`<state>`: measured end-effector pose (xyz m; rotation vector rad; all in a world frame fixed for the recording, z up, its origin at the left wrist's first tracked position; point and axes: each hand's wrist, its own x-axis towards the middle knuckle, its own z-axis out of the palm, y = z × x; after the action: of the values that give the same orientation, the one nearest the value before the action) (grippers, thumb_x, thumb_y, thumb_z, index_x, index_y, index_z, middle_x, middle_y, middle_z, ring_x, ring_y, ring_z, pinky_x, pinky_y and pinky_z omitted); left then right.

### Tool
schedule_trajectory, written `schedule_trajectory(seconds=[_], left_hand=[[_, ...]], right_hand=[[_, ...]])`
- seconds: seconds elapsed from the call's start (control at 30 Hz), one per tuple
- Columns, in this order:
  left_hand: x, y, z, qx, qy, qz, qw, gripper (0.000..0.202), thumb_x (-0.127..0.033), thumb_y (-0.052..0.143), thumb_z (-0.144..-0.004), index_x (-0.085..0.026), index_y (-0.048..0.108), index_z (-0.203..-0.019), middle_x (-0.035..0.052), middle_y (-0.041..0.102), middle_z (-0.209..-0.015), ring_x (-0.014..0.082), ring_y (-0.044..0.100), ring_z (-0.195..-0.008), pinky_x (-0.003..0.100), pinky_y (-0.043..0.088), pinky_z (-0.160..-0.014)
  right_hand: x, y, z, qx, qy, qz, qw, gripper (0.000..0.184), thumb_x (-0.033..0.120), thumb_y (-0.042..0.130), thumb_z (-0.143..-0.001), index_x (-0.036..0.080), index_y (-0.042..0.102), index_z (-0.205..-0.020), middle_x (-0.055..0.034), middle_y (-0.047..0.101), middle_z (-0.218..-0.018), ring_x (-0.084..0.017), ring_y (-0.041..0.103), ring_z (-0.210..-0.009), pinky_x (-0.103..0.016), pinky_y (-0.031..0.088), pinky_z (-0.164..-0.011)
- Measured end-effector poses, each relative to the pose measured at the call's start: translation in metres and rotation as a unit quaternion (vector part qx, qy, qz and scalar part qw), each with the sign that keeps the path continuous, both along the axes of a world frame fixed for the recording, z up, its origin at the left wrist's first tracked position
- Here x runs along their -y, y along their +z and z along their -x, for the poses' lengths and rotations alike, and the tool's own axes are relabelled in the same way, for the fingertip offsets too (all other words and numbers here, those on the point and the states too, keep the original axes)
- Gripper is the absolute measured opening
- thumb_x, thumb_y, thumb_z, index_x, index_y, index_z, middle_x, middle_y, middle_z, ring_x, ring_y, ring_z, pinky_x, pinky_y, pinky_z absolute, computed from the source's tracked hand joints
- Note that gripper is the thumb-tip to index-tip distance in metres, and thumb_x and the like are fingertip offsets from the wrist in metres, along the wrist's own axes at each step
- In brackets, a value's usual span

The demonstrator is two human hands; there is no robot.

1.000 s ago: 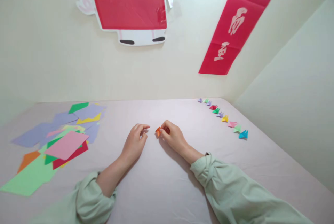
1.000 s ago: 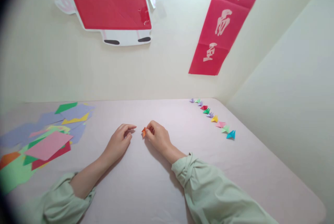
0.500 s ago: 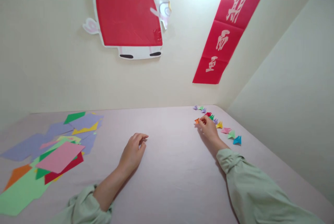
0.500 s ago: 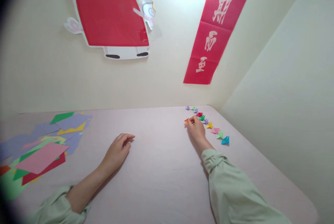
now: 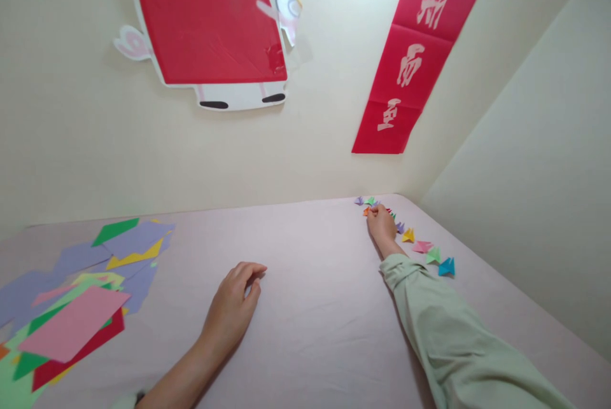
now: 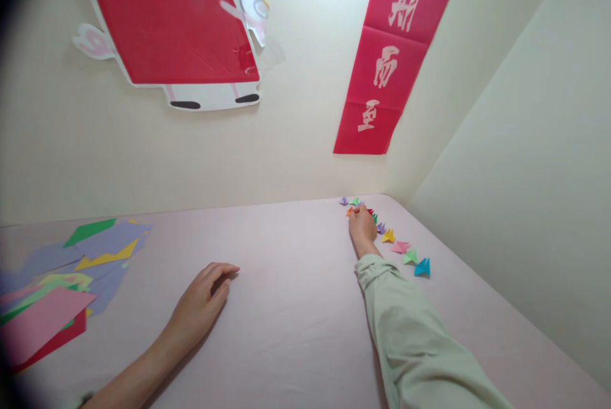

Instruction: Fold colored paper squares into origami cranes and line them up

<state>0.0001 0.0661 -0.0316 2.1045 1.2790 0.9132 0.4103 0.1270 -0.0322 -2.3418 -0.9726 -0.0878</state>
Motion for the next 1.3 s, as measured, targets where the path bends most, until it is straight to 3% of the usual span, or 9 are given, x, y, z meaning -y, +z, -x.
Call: schedule_trajectory(seconds=[0.73,1.13,1.3], left_hand=[[0.003,0.006,-0.002,-0.019,0.001,0.002,1.0,0.023,-0.024,0.043,-0.086,-0.021,0.062,-0.097,0.0054,0.065,-0.101,0.0217,0.06,-0.099,0.04,0.048,-0.091],[0.004,0.005,-0.001,-0.014,-0.002,0.0,1.0,0.022,-0.023,0.043,-0.086,-0.021,0.062,-0.097,0.0054,0.065,-0.102,0.0221,0.06,-0.099,0.04,0.048,-0.09],[0.002,0.003,0.0,-0.018,-0.009,0.005,1.0,0.022,-0.024,0.043,-0.087,-0.02,0.062,-0.098,0.0052,0.064,-0.103,0.0216,0.059,-0.101,0.04,0.047,-0.092]], right_hand=[[-0.016,0.007,0.005,0.014,-0.028,0.04,0.999,0.027,0.032,0.045,-0.093,0.021,0.067,-0.103,-0.01,0.069,-0.095,-0.021,0.06,-0.085,-0.028,0.038,-0.07],[0.002,0.0,0.005,0.0,-0.009,0.024,1.0,0.03,0.028,0.043,-0.089,0.018,0.06,-0.112,-0.0089,0.066,-0.093,-0.022,0.058,-0.085,-0.029,0.041,-0.071],[0.009,0.001,0.007,0.009,0.012,0.024,1.0,0.03,0.022,0.042,-0.087,0.016,0.063,-0.108,-0.0116,0.063,-0.107,-0.022,0.057,-0.09,-0.03,0.042,-0.078]])
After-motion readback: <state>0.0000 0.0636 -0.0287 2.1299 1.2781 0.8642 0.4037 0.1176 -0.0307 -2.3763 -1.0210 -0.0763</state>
